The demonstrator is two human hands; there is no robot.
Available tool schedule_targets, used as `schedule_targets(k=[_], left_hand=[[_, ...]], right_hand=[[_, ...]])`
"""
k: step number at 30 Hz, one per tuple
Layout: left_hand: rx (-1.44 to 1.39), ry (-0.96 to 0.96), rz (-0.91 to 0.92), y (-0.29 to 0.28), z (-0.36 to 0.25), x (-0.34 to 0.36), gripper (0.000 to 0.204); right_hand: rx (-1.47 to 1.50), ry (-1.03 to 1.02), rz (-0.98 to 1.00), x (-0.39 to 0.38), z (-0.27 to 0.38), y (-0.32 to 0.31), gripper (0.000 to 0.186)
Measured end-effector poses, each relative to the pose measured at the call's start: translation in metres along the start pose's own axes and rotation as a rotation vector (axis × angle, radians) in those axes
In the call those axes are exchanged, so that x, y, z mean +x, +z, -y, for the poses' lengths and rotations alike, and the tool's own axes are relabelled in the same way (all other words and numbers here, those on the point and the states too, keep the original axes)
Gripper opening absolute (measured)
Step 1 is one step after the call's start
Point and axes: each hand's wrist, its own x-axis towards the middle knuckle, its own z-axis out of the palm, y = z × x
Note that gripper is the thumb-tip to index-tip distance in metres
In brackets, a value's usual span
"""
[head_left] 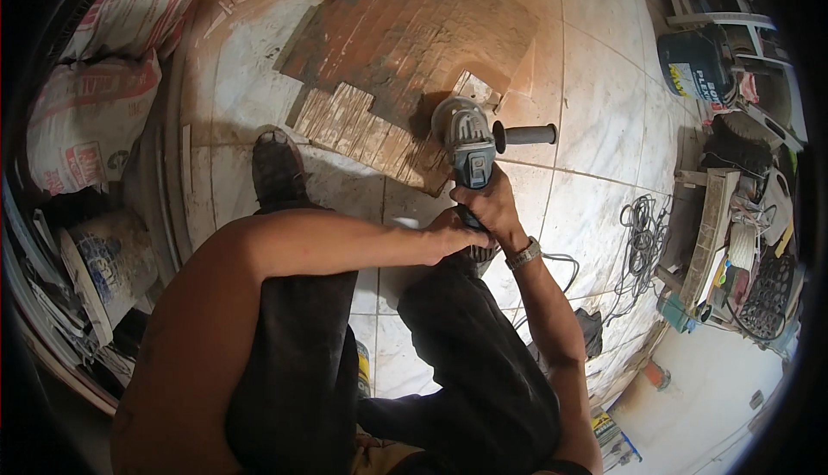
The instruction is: The person picks up an angle grinder and cuts into a tile with it.
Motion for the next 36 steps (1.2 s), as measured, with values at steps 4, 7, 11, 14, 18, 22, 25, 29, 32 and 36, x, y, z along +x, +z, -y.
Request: schedule_targets(k=[4,7,11,14,18,22,25,29,32,36], left_hand=[[0.027,-0.032,0.033,-0.004,0.012,-0.002,0.031],[0.089,-0.051,0.021,-0.002,0.012,-0.004,0.031],[0.053,-0.017,0.032,-0.001,0.011,-0.006,0.031],[0.063,-0.076,-0.007,-0.002,0.012,-0.006,0.032],[0.105,-0.071,-0.027,0.001,0.007,-0.011,0.030],[0.100,0.007,0.058,-0.001,0.010,-0.013,0.028],[0.145,0.005,0.043,-0.002,0.010,-0.014,0.028],[0.137,0.010,0.118,-0.002,0.000,-0.017,0.028],[0.137,0.020,0.093,-0.001,-0.002,-0.021,0.029],[0.118,0.057,0.099,-0.003,0.005,-0.019,0.031]], right_hand=[[-0.152,0.061,-0.011,-0.007,-0.004,0.004,0.056],[-0.179,0.092,-0.010,-0.009,-0.008,0.005,0.056],[-0.232,0.110,-0.047,-0.010,0.000,0.004,0.055],[-0.239,0.097,-0.026,-0.009,-0.002,0.005,0.055],[-0.274,0.098,-0.015,-0.011,-0.002,0.004,0.054],[-0.250,0.073,-0.005,-0.012,-0.006,0.004,0.054],[-0.228,0.087,0.013,-0.013,-0.002,0.006,0.054],[-0.218,0.079,-0.005,-0.013,-0.009,0.004,0.054],[-0.213,0.056,-0.008,-0.013,-0.012,0.005,0.054],[-0.230,0.071,0.015,-0.013,-0.007,0.007,0.056]])
